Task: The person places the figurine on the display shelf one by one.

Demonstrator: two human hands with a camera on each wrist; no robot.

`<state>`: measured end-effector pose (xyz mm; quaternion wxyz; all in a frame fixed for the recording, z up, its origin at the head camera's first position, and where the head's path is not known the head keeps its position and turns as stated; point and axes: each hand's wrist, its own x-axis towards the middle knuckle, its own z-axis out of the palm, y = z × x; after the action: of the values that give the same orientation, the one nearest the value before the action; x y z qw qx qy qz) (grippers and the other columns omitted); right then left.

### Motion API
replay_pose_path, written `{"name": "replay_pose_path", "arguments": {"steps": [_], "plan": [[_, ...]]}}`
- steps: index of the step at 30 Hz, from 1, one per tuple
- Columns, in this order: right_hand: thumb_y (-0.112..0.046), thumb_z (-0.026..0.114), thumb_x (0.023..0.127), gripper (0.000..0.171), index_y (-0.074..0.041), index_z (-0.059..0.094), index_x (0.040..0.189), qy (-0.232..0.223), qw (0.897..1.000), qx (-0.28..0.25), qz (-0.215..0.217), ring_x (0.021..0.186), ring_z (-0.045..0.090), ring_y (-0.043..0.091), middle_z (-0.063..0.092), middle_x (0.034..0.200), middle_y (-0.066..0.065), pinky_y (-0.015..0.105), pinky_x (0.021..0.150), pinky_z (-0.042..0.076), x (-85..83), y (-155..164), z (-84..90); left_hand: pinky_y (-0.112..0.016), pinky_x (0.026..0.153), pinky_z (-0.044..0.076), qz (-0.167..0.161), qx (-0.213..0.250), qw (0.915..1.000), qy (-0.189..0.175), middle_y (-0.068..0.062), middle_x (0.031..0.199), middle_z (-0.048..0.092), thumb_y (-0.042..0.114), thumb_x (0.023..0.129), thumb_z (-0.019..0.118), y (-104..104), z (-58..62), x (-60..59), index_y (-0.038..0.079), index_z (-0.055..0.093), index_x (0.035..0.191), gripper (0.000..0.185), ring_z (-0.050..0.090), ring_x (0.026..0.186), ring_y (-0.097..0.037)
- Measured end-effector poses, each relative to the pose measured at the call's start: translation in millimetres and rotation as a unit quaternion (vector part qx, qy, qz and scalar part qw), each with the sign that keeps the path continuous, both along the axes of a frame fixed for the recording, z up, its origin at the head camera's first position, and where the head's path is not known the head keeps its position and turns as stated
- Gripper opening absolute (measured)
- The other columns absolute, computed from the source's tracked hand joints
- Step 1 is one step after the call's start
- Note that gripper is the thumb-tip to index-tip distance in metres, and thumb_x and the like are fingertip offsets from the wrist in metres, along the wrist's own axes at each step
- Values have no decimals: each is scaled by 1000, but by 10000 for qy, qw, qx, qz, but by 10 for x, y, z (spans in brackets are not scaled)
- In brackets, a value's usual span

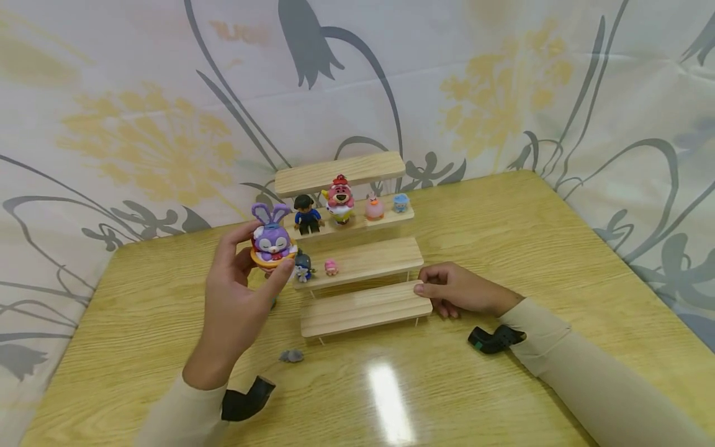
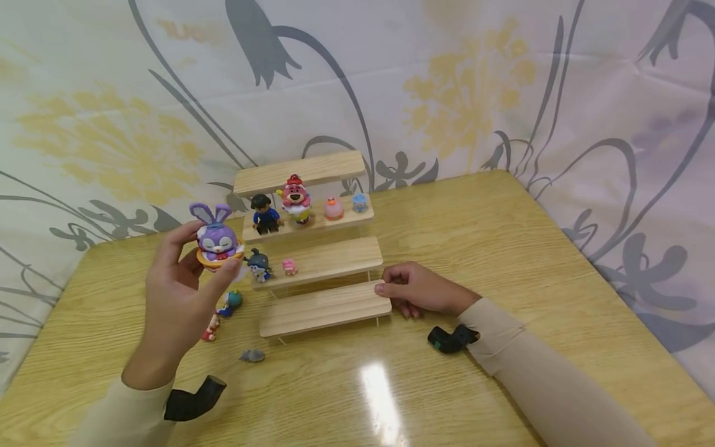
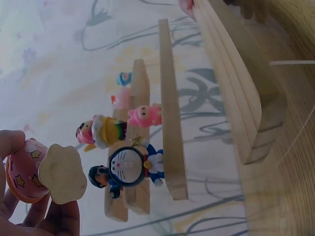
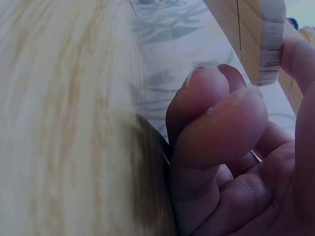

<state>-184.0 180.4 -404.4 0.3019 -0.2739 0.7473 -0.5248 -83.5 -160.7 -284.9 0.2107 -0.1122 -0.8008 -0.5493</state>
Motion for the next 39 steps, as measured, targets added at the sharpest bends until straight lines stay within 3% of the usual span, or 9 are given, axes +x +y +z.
{"name": "replay_pose_path", "arguments": {"steps": [8, 15, 19, 28, 39], "plan": [[-30, 52, 105, 31, -3, 58, 93, 54, 10000, 50, -13, 44, 48, 12, 53, 61, 6, 29, 41, 45, -3, 3, -11, -14, 87, 52, -408, 122, 9988, 231, -9, 129, 50, -8, 86, 71, 174, -10, -55, -2, 46, 138, 58, 63, 106, -12], [-30, 53, 105, 31, -3, 58, 93, 7, 10000, 45, -37, 45, 48, 12, 53, 62, 6, 28, 41, 45, 1, 15, -20, -18, 82, 56, -743, 188, 9970, 79, -10, 133, 50, -6, 85, 74, 388, -4, -105, 1, 45, 138, 60, 64, 107, -16], [-30, 53, 105, 30, -2, 58, 94, -19, 10000, -23, 8, 46, 49, 12, 54, 63, 6, 28, 41, 45, -7, 21, -34, -22, 76, 55, -836, -47, 9965, 51, -9, 132, 52, 1, 87, 76, 518, -3, -144, 5, 45, 139, 61, 64, 105, -16], [-28, 53, 105, 29, -2, 57, 93, -163, 9997, -143, 63, 48, 52, 11, 56, 66, 5, 25, 41, 45, -6, 17, -3, -37, 89, 57, -1066, -348, 9937, -13, -11, 129, 54, 10, 89, 77, 793, -69, -234, 7, 46, 138, 59, 66, 103, -18], [-27, 55, 104, 27, -2, 57, 95, -224, 9994, -235, 128, 49, 53, 11, 57, 67, 6, 25, 42, 45, -6, 29, 20, -33, 92, 57, -1107, -502, 9925, -158, -13, 134, 49, 12, 89, 77, 1036, -242, -347, 5, 46, 139, 59, 64, 107, -24]]}}
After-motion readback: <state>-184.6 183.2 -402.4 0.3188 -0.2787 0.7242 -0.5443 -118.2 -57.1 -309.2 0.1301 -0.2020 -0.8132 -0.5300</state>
